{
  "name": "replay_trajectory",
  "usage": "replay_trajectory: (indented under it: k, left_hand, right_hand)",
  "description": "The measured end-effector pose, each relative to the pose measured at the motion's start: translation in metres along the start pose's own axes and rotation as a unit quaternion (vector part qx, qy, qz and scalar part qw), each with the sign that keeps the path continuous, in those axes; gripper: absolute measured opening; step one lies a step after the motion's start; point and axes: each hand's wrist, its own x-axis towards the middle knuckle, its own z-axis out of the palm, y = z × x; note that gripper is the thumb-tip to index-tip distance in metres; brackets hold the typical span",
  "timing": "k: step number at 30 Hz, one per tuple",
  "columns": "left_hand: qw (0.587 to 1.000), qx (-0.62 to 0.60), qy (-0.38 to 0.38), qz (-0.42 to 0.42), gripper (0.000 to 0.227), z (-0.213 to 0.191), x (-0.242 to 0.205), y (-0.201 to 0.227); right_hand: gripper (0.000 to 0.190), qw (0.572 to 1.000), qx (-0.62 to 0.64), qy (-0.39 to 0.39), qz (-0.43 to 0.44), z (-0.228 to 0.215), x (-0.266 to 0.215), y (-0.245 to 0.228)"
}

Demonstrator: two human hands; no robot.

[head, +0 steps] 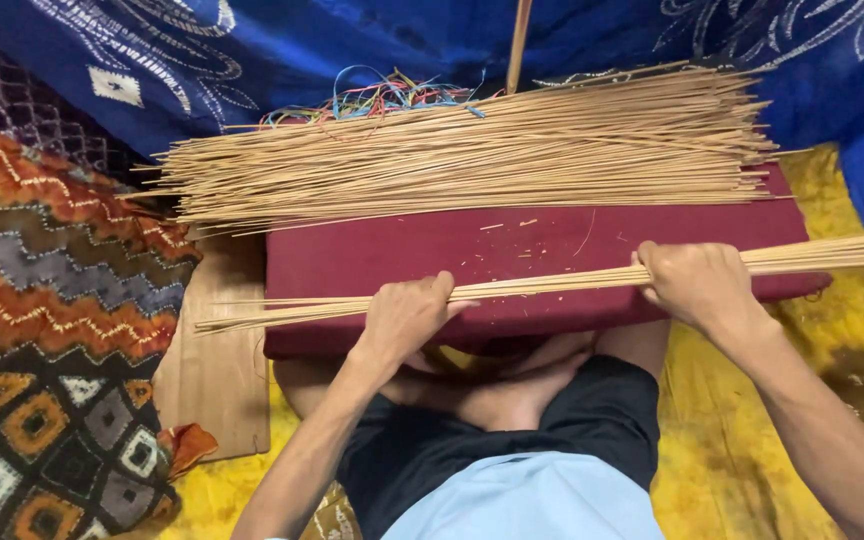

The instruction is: The person gathers a bundle of bamboo sticks, aligns them on a red cushion, and ties them together with a blue string.

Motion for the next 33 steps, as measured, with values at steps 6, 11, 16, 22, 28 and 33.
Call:
replay_trajectory:
  k: [6,11,16,22,28,33]
  left_hand:
    - [0.994,0.037,0.055,0.086,0.024,-0.003,0.034,0.049]
    - [0.995,-0.013,0.007,0.094,0.018,0.030,0.049,0.078]
    - [0.996,0.002,-0.080,0.034,0.046,0.017,0.021,0.010]
    - [0.997,0.029,-0.074,0.005,0.010,0.014,0.005,0.001]
    - [0.990,-0.043,-0.097,0.096,0.022,-0.028,0.041,0.057]
    - [0.980,-0.063,-0.177,0.067,0.023,-0.025,0.022,0.028]
  right_hand:
    - [0.024,0.999,0.030,0.024,-0.038,-0.028,-0.001,-0.035]
    - [0.028,0.998,0.007,0.040,-0.058,-0.021,-0.006,-0.042]
    - [0.028,0.997,-0.040,0.069,-0.002,0.006,-0.023,0.000]
    - [0.019,0.996,-0.022,0.077,-0.029,-0.002,-0.016,-0.029]
    - [0.032,0.997,0.035,0.038,-0.060,-0.033,-0.008,-0.048]
    - [0.030,1.000,0.002,0.012,-0.025,-0.009,-0.025,-0.006]
